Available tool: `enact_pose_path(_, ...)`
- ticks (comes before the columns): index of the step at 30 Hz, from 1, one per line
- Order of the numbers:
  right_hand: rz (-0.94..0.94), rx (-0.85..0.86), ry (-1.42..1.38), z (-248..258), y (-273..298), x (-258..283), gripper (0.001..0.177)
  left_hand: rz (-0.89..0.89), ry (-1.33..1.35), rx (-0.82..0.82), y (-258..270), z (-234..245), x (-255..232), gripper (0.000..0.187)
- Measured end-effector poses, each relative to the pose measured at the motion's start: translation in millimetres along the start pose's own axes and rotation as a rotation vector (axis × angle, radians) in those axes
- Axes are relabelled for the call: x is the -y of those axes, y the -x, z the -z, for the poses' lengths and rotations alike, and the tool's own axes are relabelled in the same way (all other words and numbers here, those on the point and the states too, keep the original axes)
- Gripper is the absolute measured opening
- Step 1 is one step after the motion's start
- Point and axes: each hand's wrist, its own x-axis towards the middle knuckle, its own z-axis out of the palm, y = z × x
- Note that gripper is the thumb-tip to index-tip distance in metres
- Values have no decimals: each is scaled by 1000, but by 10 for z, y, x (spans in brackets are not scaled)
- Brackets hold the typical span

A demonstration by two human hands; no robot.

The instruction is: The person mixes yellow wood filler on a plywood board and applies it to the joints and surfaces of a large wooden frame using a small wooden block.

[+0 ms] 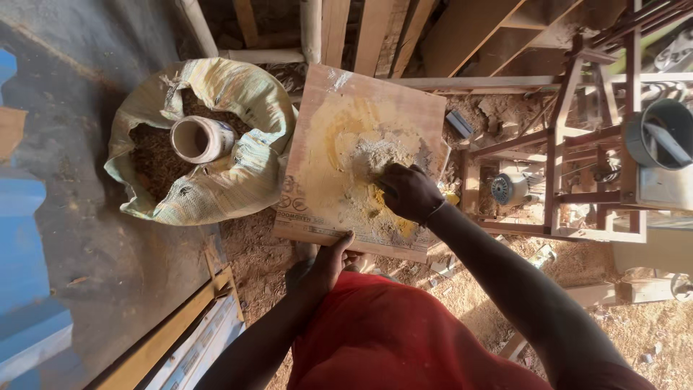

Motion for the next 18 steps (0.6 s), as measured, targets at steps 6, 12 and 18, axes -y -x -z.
enact_pose_path(6, 5, -117, -43, 38, 274, 42, 41, 0, 91, -39, -74, -13, 77, 36)
enact_pose_path(12, -61, 45, 65, 60, 460, -57, 43, 4, 128, 4, -107, 47, 122, 38)
enact_pose_path(18, -96, 8, 54, -71, 431, -35, 41, 46, 62, 3, -134, 21, 76, 39)
